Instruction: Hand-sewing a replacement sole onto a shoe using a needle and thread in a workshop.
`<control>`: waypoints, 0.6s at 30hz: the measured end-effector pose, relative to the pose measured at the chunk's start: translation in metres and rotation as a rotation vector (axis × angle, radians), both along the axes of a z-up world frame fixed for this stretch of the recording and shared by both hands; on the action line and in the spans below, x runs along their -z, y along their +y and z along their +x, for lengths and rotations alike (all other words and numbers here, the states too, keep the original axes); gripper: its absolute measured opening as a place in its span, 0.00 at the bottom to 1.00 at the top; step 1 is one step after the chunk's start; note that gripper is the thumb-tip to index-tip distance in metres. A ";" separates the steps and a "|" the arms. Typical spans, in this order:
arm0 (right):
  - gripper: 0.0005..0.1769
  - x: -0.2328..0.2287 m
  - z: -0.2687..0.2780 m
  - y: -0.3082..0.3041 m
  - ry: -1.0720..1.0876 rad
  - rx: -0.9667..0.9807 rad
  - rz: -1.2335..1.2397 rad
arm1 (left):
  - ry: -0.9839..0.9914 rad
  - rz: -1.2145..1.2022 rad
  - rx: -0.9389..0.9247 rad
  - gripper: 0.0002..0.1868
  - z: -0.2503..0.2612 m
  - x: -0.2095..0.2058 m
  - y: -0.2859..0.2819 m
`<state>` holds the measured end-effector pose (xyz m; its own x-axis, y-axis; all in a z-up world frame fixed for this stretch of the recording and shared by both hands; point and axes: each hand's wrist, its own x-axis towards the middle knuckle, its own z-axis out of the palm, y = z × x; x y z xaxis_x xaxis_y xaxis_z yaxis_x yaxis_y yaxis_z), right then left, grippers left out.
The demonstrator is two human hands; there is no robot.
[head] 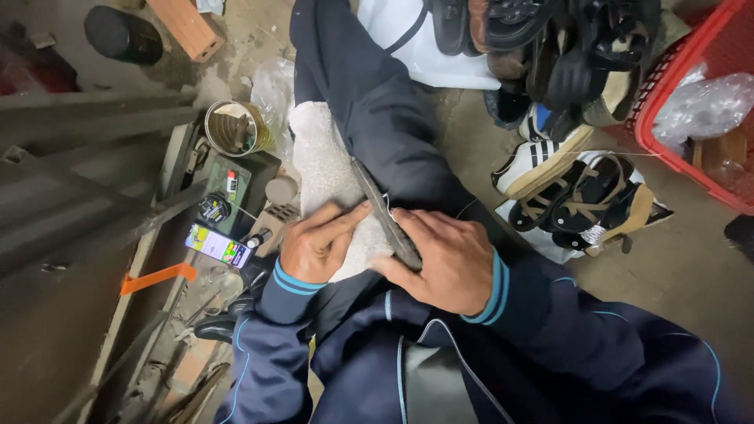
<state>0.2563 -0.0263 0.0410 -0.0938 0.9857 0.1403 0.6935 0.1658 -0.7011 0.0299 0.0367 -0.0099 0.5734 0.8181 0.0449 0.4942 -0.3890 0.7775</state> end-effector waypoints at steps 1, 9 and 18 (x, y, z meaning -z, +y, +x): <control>0.28 0.004 0.010 0.003 -0.002 0.004 0.000 | -0.002 0.000 0.004 0.20 0.000 -0.002 -0.001; 0.21 0.057 0.099 0.034 -0.306 0.252 0.084 | -0.029 0.104 -0.030 0.21 -0.001 -0.004 -0.007; 0.06 0.076 0.019 0.014 -0.014 -0.142 0.069 | 0.079 0.141 -0.066 0.14 0.011 -0.011 -0.014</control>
<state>0.2754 -0.0121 -0.0353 -0.2341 0.9504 0.2049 0.6690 0.3104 -0.6753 0.0406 0.0224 0.0009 0.5247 0.8430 0.1186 0.5794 -0.4557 0.6757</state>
